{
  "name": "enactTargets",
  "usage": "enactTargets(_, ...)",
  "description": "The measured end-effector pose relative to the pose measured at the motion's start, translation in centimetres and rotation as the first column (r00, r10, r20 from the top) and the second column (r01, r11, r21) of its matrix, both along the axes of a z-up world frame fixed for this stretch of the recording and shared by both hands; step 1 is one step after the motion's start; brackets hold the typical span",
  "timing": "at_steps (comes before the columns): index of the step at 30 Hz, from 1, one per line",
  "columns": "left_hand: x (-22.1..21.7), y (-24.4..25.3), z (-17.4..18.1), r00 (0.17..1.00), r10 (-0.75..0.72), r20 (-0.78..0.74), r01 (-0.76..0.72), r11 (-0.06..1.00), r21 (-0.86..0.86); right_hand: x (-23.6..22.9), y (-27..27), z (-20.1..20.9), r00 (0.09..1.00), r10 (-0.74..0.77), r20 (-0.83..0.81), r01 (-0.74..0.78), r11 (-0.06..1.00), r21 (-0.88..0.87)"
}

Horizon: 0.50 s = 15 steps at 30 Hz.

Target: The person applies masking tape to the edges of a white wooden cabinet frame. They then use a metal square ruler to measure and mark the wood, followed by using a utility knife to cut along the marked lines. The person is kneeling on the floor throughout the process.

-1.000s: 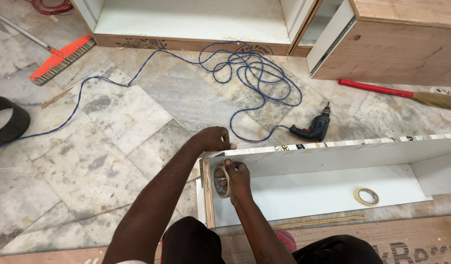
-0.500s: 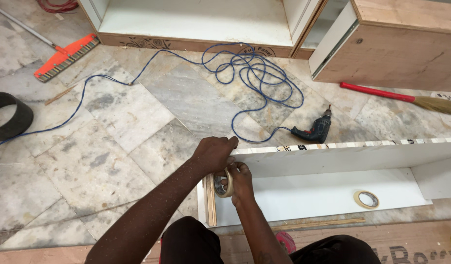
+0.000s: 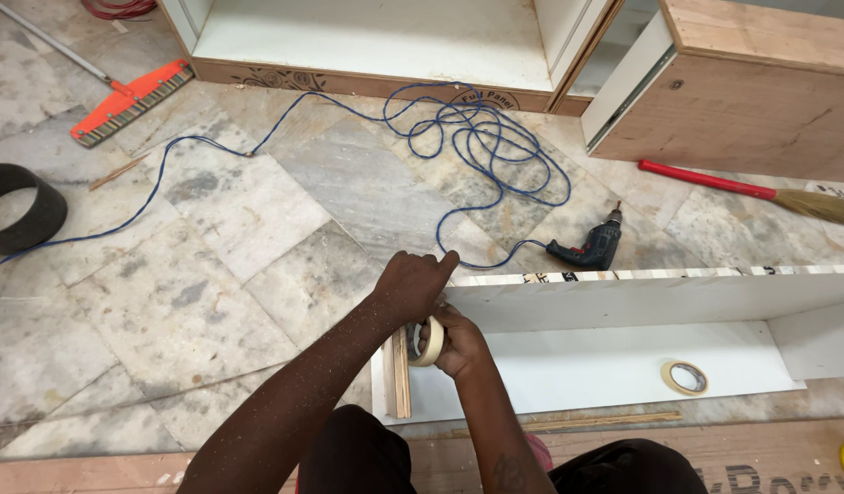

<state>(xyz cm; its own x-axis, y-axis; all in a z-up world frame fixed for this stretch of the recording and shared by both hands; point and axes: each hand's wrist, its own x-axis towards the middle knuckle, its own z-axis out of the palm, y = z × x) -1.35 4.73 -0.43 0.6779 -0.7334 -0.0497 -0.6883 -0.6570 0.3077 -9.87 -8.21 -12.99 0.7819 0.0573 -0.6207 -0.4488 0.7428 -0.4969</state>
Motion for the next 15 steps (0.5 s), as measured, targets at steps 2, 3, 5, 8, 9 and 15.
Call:
enactTargets(2, -0.2, -0.1, 0.0, 0.999, -0.014, 0.038, 0.014, 1.0, 0.0, 0.2, -0.2, 0.8, 0.999, 0.003, -0.044, -0.001, 0.999, 0.043)
enactTargets(3, -0.3, 0.0, -0.1, 0.999, -0.015, 0.032, 0.015, 1.0, -0.004, 0.3, -0.1, 1.1, 0.998, 0.0, -0.059, 0.003, 0.999, 0.048)
enactTargets(5, -0.4, -0.1, 0.1, 1.0, -0.014, 0.024, 0.014, 1.0, -0.011, 0.0, 0.4, 1.7, 1.0, -0.012, -0.023, 0.012, 1.0, 0.011)
enactTargets(8, -0.7, -0.2, 0.6, 1.0, -0.012, 0.021, 0.012, 1.0, 0.022, -0.4, 1.2, 2.3, 0.997, -0.026, 0.078, 0.035, 0.993, -0.116)
enactTargets(9, -0.6, -0.2, 0.7, 1.0, -0.01, 0.028, 0.009, 1.0, 0.029, -0.7, 1.1, 2.2, 0.997, -0.033, 0.074, 0.044, 0.986, -0.158)
enactTargets(15, -0.7, -0.5, 0.2, 0.999, -0.015, 0.029, 0.013, 0.997, 0.071, 1.0, 0.3, -3.4, 1.0, -0.01, -0.003, 0.01, 0.99, 0.141)
